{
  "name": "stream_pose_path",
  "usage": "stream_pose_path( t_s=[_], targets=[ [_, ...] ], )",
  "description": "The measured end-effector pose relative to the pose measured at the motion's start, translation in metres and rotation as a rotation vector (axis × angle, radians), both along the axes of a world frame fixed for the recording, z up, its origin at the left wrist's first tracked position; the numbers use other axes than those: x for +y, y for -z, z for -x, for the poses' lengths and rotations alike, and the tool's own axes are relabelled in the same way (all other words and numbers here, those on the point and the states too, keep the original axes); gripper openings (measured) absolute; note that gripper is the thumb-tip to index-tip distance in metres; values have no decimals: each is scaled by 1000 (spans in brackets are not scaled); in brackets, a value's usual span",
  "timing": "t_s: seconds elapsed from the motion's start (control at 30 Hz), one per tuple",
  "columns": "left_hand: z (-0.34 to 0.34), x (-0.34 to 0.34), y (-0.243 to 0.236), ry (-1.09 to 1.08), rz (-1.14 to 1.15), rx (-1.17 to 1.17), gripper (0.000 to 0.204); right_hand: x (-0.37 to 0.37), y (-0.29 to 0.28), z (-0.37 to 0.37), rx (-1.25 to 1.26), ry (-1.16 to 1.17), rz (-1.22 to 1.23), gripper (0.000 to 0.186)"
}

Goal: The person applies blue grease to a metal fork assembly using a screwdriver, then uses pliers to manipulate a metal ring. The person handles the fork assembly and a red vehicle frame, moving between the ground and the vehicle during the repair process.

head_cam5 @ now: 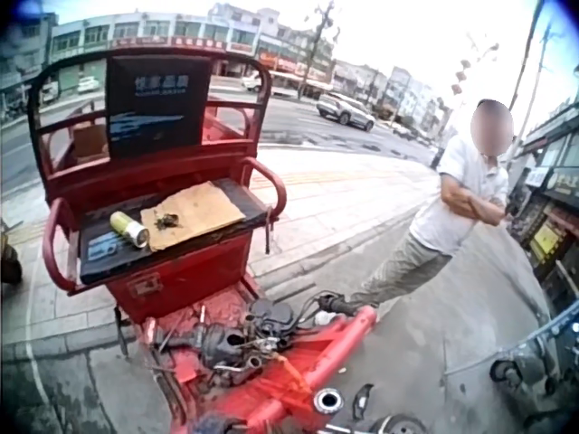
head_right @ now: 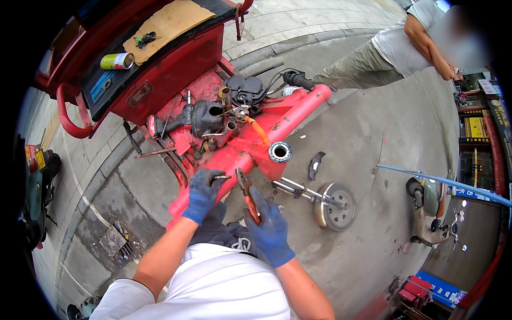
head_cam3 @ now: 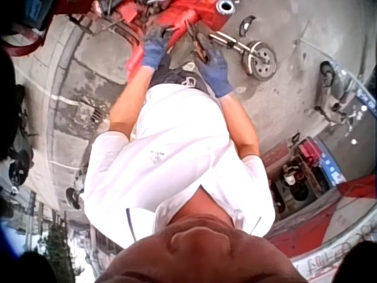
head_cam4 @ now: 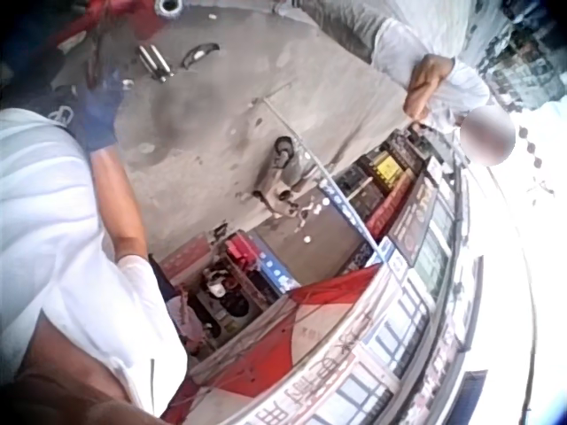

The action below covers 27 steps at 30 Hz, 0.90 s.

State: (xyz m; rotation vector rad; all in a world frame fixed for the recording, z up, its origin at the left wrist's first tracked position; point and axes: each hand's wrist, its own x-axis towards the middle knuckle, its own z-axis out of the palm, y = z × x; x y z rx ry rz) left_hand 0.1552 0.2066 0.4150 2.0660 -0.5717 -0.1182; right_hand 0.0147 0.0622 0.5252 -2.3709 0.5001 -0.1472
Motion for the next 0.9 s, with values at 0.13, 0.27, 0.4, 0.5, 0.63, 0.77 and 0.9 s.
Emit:
stream_pose_path(
  t_s=[0.13, 0.27, 0.4, 0.5, 0.63, 0.77, 0.9],
  targets=[
    [5, -3, -1, -37, -29, 62, 12, 10, -12, -28, -44, -115, 142, 62],
    [5, -2, -2, -18, -82, 67, 10, 13, -7, -38, 104, -244, 325, 63],
    [5, -2, 2, -37, -35, 48, 9, 12, -6, -42, -4, -269, 361, 59],
    [4, -1, -1, -34, -32, 63, 10, 14, -9, -46, -179, -217, 411, 59],
    [8, 0, -3, -53, -11, 71, 11, 14, -4, -46, 38, -258, 378, 61],
    [0, -3, -4, -13, -21, 94, 10, 12, 2, -46, 29, -247, 374, 59],
    [0, -2, -5, -19, -17, 94, 10, 12, -5, -47, -84, -222, 361, 60]
  ],
)
